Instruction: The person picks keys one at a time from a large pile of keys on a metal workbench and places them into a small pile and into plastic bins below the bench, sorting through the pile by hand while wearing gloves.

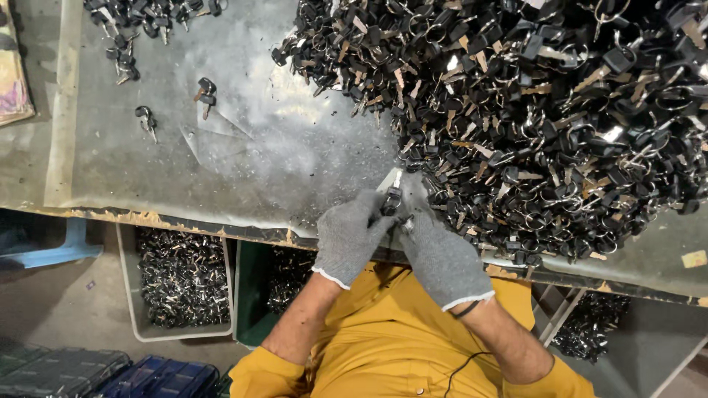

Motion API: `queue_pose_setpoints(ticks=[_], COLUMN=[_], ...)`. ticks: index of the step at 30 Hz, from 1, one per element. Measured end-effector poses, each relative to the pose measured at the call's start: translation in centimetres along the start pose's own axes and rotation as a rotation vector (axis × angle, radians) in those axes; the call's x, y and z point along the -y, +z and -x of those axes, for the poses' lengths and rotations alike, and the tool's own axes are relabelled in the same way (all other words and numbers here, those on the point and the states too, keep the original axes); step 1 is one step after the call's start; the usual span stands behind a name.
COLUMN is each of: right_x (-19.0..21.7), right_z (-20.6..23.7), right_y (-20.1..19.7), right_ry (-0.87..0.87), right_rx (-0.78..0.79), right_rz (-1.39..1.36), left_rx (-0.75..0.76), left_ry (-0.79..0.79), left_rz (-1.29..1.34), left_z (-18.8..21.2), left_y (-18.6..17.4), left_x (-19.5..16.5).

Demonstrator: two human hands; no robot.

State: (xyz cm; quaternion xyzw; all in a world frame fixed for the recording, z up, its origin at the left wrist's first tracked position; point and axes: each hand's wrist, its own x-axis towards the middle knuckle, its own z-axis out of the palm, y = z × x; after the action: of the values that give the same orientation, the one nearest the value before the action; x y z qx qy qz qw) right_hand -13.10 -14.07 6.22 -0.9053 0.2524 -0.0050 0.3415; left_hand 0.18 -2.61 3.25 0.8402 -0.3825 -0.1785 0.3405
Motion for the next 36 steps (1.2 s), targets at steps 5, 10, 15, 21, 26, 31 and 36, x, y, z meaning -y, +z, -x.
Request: queue_pose_setpoints(ticks=[5, 10, 15, 21, 26, 31, 36], right_x=[0.8, 0.9, -0.2, 0.1, 0.7, 0.0, -0.7], right_z=[-1.7, -1.2, -0.4, -0.1, -1.5, -1.4, -1.6], right_y=[-0.7, 1.9, 1.7, -0.7, -0.1, 0.5, 0.9], right_ry=[0.166, 0.195, 0.135, 0.284, 0.263, 0.164, 0.209], right_rx=[0.299, 0.173, 0.195, 0.304, 0.266, 0.245, 0.254], right_rz=[0.261, 0.522, 0.464, 0.164, 0.336, 0.290, 0.252], left_rx=[0.078, 0.017, 0.046, 0.052, -0.085, -0.126, -0.074], left_ry=[0.160, 0.443, 0.227, 0.166, 0.421, 0.406, 0.348], left_rz=[-0.173, -0.273, -0.091, -0.084, -0.171, -0.158, -0.278], left_z=[0.1, 0.0, -0.3, -0.4, 0.3, 0.6, 0.9], left_y=[0.9, 1.3, 0.0, 0.0, 1.3, 2.0, 2.2], left_x=[0.9, 1.3, -0.1, 0.0, 1.5, 1.6, 1.1])
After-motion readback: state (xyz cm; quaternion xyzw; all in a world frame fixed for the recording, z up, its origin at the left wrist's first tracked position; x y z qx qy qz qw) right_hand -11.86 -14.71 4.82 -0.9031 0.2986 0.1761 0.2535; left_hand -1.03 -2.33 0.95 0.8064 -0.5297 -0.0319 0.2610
